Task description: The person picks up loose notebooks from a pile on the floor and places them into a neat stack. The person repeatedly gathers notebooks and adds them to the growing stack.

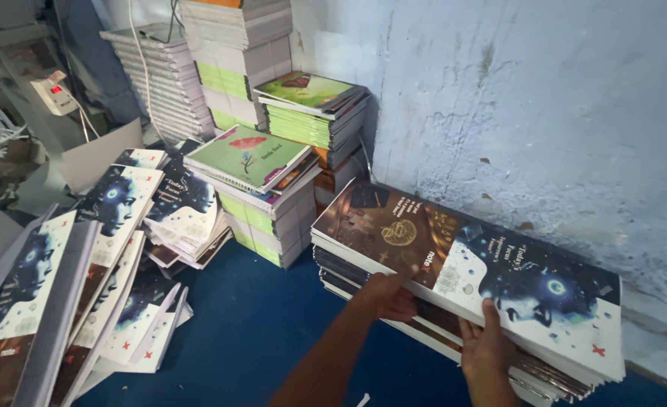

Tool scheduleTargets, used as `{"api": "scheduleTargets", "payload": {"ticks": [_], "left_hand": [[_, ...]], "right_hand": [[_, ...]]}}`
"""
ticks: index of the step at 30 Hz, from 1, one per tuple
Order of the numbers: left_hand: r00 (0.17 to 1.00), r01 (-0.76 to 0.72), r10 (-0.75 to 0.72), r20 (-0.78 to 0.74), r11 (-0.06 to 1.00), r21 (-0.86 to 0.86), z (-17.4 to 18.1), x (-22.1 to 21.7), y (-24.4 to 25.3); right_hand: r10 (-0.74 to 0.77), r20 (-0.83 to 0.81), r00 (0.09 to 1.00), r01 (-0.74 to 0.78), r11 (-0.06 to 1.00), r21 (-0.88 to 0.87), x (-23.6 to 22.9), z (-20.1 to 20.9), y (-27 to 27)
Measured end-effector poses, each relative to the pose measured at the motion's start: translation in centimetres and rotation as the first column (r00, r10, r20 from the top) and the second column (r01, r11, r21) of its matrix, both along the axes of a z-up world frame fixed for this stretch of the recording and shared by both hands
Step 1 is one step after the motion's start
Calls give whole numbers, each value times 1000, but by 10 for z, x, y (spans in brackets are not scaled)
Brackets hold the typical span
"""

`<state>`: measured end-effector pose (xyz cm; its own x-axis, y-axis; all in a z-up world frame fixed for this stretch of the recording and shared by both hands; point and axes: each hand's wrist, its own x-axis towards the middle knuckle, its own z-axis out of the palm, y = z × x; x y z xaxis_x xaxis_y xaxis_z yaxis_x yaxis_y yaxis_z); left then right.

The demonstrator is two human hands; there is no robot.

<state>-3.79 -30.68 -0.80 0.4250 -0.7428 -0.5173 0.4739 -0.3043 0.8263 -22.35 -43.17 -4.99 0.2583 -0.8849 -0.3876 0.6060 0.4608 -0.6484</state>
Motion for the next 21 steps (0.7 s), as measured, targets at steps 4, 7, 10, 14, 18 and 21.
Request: {"api": "scheduleTargets", "payload": {"ticks": [4, 7, 10, 14, 18, 21], "left_hand": [[991, -115, 117, 56, 993, -38, -14, 0, -5], [974, -226, 221, -52, 967, -120, -23, -9, -19], [958, -287, 287, -10, 956, -58, -24, -20, -23], [954, -299, 299, 9, 954, 17, -15, -32, -18], [939, -343, 343, 22, 939, -4, -6, -38, -12], [934, -358, 358, 11, 934, -6, -3, -41, -14]], "right_hand": [[136, -297, 945, -160, 985, -60, -15, 8, 10], [227, -644, 731, -309, 951, -16, -30, 19, 9], [317, -740, 593, -437, 899, 35, -41, 34, 12], [329, -861, 389, -704, 708, -48, -54, 52, 21], [-199, -915, 351, -805, 435, -404, -37, 69, 27], [-522, -697, 492, -791, 68, -608, -16, 84, 20]]}}
